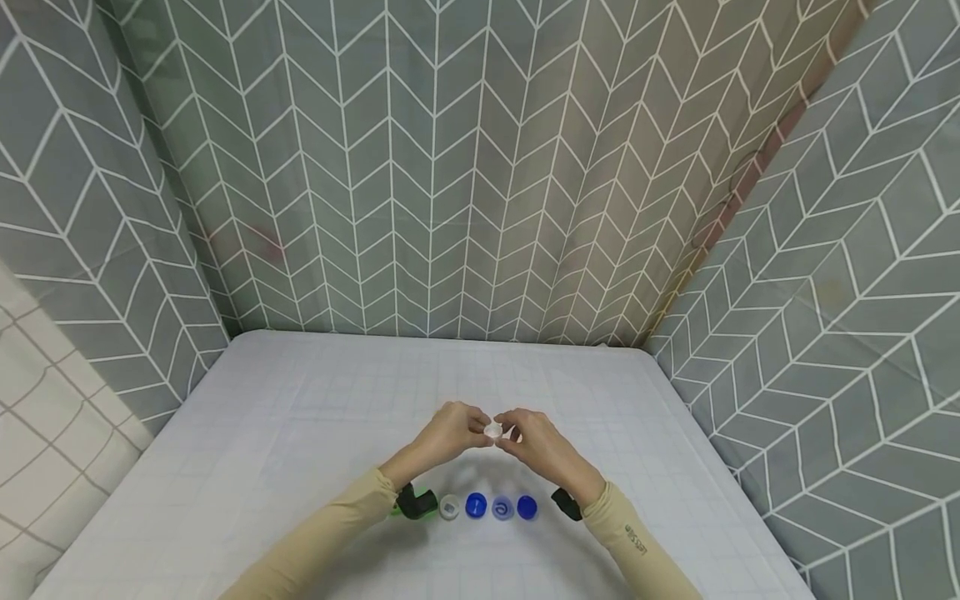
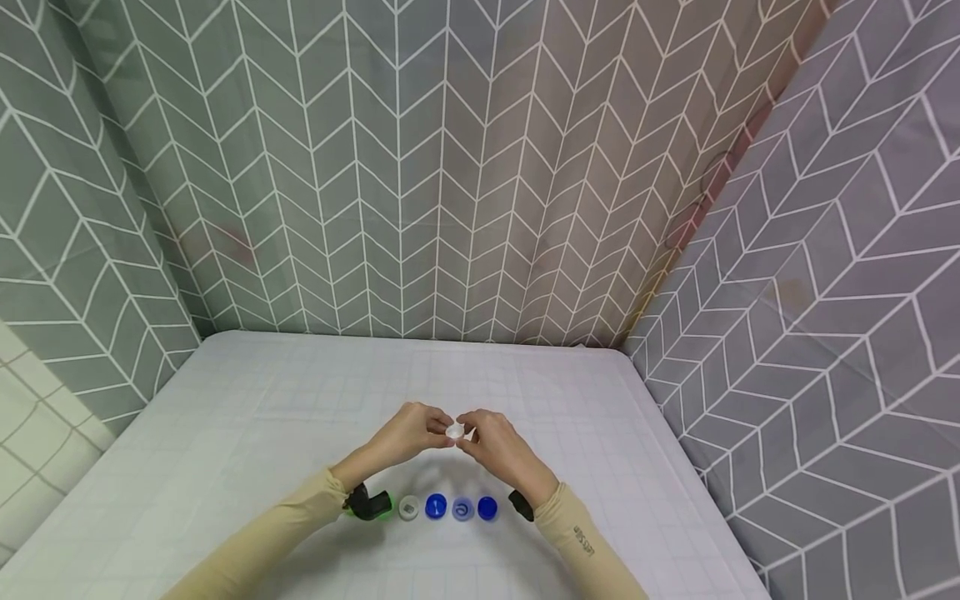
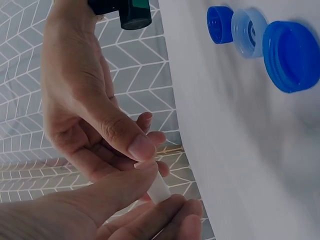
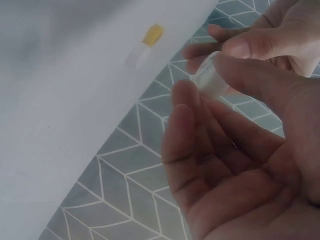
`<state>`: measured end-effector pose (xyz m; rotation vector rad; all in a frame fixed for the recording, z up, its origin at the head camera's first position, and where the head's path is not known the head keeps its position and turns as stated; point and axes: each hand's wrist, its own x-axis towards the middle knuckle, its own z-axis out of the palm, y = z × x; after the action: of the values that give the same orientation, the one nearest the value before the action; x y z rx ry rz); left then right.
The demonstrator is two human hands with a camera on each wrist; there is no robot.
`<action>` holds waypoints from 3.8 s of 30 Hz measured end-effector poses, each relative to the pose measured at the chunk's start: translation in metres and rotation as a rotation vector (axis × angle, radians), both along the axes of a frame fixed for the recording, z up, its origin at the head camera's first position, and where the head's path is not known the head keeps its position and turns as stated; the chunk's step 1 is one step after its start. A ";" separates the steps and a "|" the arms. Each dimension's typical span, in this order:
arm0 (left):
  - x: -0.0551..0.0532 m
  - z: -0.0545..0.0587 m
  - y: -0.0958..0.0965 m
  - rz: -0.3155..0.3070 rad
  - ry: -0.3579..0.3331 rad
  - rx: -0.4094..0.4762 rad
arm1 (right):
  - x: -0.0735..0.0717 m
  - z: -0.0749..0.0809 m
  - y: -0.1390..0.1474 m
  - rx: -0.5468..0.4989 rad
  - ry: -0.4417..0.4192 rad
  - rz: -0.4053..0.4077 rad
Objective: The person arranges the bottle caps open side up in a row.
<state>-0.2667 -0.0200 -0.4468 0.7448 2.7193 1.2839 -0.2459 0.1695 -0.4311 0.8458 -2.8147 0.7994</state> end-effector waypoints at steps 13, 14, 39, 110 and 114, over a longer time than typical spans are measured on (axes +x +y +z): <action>0.011 -0.002 0.024 -0.006 0.031 -0.064 | 0.007 0.008 0.016 0.082 -0.058 0.019; 0.012 -0.003 0.027 -0.008 0.047 -0.076 | 0.008 0.008 0.019 0.091 -0.062 0.023; 0.047 -0.035 0.087 0.017 0.252 -0.352 | 0.029 0.013 0.061 0.243 -0.271 0.070; 0.023 -0.005 0.011 -0.016 0.194 -0.364 | -0.004 0.007 -0.005 0.146 -0.087 0.183; 0.013 -0.002 -0.002 0.013 0.186 -0.367 | -0.013 0.006 -0.017 0.134 -0.057 0.186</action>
<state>-0.2533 -0.0223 -0.4484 0.8391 2.9827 0.7112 -0.2585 0.1528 -0.4252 1.1364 -2.8978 0.6726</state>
